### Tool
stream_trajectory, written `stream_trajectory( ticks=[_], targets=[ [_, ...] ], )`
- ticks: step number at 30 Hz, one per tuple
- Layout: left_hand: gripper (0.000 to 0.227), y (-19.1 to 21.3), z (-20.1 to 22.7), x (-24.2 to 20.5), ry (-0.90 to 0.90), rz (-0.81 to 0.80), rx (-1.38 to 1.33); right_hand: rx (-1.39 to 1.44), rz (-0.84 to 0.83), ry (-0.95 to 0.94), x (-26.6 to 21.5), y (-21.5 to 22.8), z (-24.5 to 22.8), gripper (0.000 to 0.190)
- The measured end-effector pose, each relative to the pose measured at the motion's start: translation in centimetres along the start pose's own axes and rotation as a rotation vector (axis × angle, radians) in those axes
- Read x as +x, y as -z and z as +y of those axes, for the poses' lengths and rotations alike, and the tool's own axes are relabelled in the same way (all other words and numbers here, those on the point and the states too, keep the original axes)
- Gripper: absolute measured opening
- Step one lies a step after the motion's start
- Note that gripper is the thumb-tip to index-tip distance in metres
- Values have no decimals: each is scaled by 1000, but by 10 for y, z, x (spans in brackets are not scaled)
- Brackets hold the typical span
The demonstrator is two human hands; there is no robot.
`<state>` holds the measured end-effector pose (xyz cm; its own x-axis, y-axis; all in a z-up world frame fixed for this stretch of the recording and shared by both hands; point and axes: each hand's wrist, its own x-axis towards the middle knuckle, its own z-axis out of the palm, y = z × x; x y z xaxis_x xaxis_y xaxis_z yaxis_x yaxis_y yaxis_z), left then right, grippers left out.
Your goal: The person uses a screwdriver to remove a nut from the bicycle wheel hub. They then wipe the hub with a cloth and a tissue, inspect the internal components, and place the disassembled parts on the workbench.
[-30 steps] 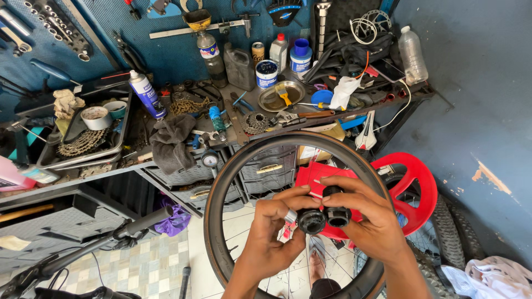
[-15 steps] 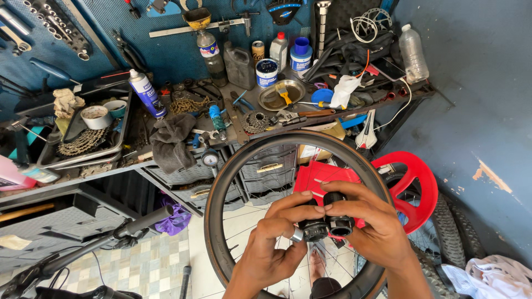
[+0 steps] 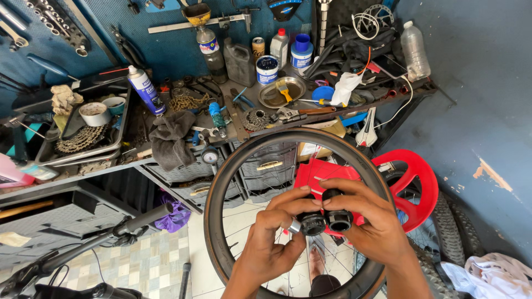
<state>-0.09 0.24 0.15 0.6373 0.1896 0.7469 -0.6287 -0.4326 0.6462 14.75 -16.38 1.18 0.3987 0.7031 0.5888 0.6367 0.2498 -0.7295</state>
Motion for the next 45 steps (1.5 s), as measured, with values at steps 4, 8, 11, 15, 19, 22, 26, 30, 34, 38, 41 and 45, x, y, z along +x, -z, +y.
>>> stream_trajectory(
  ticks=[4,8,11,15,19,22,26,30,34,38,41,45],
  targets=[
    [51,-1,-8,-6,57,21,-66,-21,8,-3,4,-2,0,53],
    [51,-3,-15,-11,140,64,-197,-41,18,-9,6,-7,3,49],
    [52,-2,-20,-15,182,84,-233,233,37,-158,3,-14,13,48],
    [53,0,-31,-22,229,129,-252,434,110,-295,-7,-12,54,40],
    [53,1,-48,-35,350,187,-315,563,146,-542,-29,-15,130,26],
    [51,1,-66,-51,481,256,-406,418,128,-839,-55,-33,191,24],
    [54,3,-89,-77,675,347,-482,65,-54,-662,-73,-68,242,20],
    [50,2,-103,-98,828,418,-482,-519,-387,-875,-69,-85,247,45],
    [50,0,-108,-112,860,439,-461,-745,-607,-715,-50,-98,247,45],
    [51,1,-111,-115,836,441,-436,-843,-657,-405,-41,-108,256,41],
    [50,2,-112,-114,889,444,-451,-916,-840,-224,-37,-115,264,34],
    [49,3,-115,-112,923,440,-454,-1057,-918,-16,-35,-118,271,23]
  ],
)
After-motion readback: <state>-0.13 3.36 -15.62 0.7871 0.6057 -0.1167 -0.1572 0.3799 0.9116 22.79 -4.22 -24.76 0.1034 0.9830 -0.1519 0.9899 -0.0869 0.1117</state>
